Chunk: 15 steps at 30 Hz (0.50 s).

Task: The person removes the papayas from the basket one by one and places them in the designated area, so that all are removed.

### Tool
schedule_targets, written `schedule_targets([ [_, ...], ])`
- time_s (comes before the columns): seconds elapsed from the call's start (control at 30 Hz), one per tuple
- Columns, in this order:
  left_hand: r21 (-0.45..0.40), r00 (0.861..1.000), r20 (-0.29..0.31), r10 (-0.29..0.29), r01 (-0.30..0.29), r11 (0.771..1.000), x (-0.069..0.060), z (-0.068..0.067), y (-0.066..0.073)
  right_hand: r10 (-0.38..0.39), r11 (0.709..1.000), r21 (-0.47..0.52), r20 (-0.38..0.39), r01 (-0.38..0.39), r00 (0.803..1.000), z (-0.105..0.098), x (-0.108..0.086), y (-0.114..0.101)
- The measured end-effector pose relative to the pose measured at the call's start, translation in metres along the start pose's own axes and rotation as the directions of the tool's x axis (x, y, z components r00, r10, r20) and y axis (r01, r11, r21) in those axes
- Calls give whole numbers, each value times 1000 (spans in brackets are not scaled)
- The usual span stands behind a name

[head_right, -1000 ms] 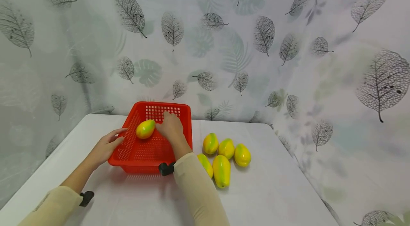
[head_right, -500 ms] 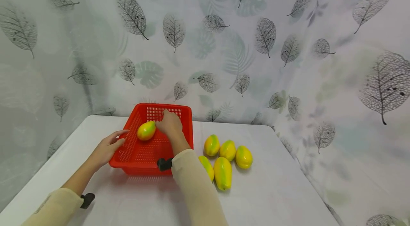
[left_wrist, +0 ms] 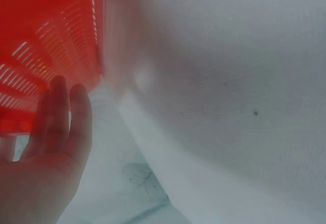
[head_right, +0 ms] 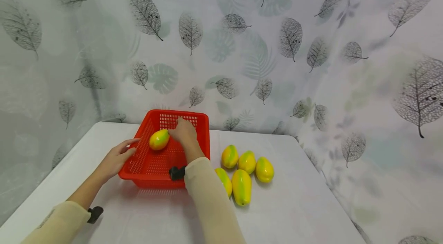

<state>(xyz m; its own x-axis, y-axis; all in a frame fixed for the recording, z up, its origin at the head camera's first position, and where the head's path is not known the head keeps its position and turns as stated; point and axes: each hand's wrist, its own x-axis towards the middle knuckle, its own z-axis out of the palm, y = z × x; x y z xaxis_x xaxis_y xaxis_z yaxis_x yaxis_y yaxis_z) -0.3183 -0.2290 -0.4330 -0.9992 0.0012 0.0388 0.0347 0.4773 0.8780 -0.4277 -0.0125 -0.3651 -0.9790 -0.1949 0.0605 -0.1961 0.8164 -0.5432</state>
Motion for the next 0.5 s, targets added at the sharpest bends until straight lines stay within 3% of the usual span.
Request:
schedule_targets([
  [0.5,-28,1000,-9,-2,2,1000,1,1,-2,12,999,30,46,-13,999,13,10,-6],
])
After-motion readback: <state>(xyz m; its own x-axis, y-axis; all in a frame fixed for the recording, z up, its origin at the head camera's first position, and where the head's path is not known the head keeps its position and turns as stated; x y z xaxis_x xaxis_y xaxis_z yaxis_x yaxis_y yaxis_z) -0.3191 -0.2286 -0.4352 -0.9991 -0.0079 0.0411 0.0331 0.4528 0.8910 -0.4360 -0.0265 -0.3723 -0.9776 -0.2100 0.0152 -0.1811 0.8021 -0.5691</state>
